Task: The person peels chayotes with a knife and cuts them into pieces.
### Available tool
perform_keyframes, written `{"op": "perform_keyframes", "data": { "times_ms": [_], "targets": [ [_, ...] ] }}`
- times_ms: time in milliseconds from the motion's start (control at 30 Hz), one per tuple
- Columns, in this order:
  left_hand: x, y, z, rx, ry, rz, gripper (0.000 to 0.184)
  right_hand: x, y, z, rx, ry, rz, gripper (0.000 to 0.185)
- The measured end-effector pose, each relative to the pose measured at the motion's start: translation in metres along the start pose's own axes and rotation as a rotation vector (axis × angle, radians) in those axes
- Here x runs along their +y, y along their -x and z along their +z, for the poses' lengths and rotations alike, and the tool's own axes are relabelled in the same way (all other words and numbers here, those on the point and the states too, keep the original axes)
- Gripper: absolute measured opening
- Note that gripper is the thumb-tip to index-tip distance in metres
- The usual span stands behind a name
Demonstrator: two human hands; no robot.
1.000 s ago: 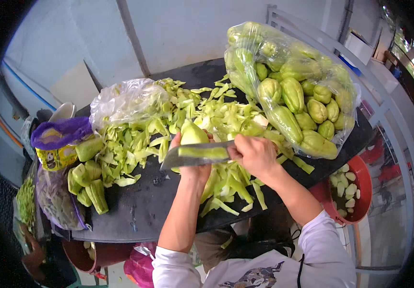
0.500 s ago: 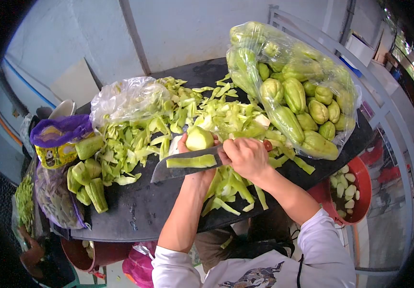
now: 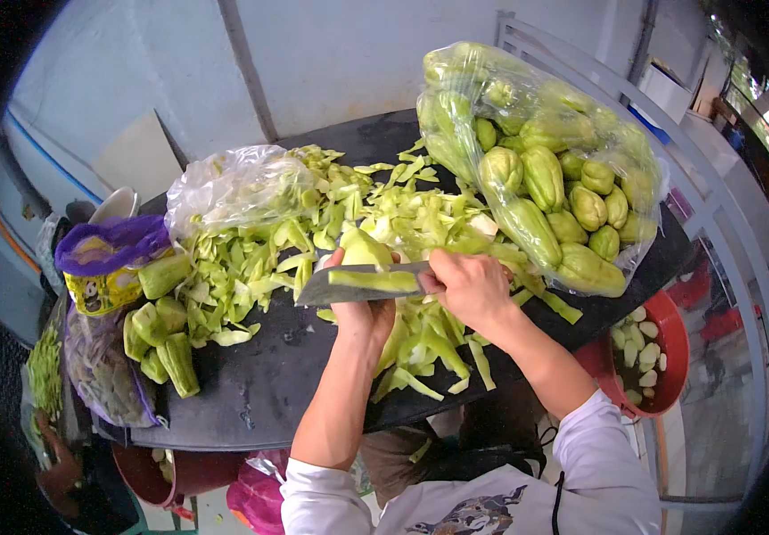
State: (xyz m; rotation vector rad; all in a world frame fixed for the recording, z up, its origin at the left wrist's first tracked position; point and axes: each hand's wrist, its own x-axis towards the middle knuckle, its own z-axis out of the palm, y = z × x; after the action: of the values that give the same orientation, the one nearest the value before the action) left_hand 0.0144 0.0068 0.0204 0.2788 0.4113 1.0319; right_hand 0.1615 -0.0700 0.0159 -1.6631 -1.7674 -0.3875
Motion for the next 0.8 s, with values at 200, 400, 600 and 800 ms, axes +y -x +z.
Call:
{"op": "perform_keyframes", "data": {
  "times_ms": [200, 400, 600, 800],
  "targets": [
    [-0.002, -0.008, -0.006, 0.088, -0.14, 0.054, 0.042, 0.026, -0.001, 0.004, -0.08, 0.016, 0.08, 0.021],
    [-0.008, 0.003, -0.001, 0.042, -0.17, -0.024, 0.036, 0.009, 0.002, -0.013, -0.089, -0.052, 0.048, 0.021],
    [-0.011, -0.003, -0.004, 0.025, -0.253, 0.032, 0.05, 0.035, 0.005, -0.003, -0.151, -0.017, 0.124, 0.021],
    [-0.014, 0.006, 0.0, -0.062, -0.213, -0.025, 0.039, 0.02, 0.002, -0.014, -0.139, -0.037, 0.101, 0.017]
  ]
}}
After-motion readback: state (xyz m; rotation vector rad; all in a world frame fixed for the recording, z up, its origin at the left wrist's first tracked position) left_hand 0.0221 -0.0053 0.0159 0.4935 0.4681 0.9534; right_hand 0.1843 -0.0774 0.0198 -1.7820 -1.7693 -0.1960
